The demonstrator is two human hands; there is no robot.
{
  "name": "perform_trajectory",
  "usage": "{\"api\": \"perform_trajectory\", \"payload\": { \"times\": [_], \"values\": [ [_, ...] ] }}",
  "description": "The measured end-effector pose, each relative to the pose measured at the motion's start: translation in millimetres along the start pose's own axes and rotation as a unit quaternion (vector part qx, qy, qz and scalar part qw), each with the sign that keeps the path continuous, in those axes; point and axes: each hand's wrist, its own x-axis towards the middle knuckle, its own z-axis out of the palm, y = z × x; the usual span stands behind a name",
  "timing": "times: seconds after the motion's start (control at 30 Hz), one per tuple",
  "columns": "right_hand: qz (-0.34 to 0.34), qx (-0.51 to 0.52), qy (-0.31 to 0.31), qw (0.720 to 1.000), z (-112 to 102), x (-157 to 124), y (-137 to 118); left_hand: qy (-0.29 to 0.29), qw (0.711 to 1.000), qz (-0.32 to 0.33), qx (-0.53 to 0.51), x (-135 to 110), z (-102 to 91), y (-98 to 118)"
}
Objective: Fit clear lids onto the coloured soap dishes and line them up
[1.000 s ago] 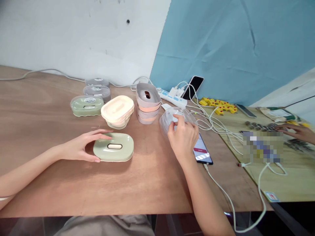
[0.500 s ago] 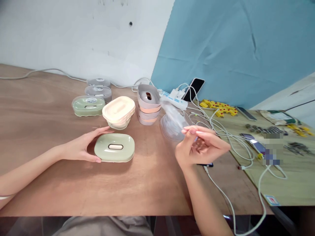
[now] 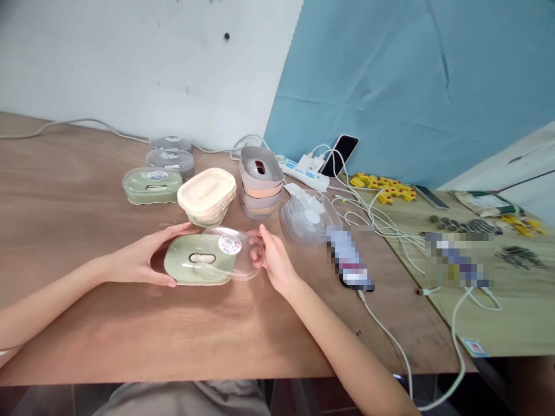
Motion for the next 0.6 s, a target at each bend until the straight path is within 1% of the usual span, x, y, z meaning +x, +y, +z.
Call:
{"api": "perform_trajectory", "payload": {
  "times": [0.07,0.13,0.2,0.27,0.33,0.4,0.5,0.57,0.6],
  "values": [
    [-0.014,-0.033,-0.041,0.999,0,1,2,0.001,1.000,0.002,-0.001,0,0.3,-1],
    [-0.046,-0.054,-0.101,0.992,0,0,3,0.003,1.000,0.005,0.000,1,0.7,-2],
    [-0.078,-0.062,-0.159,0.982,3,-2,6,0.005,1.000,0.006,-0.001,1,1.3,-2],
    [-0.090,-0.058,-0.192,0.976,6,-5,10,0.005,1.000,0.004,-0.008,1,1.6,-1],
    [-0.098,-0.054,-0.186,0.976,9,-6,16,0.005,1.000,0.001,-0.017,1,1.7,0],
    [-0.124,-0.067,-0.164,0.976,12,-7,22,0.005,1.000,-0.004,-0.020,1,1.6,0],
    [-0.180,-0.117,-0.146,0.966,15,-7,28,0.008,1.000,-0.006,-0.012,1,1.6,-1],
    [-0.199,-0.160,-0.127,0.958,15,-7,30,0.011,1.000,-0.004,-0.007,1,2.1,0],
    [-0.203,-0.184,-0.108,0.956,15,-7,31,0.010,1.000,-0.004,-0.007,1,2.6,0]
  ]
}}
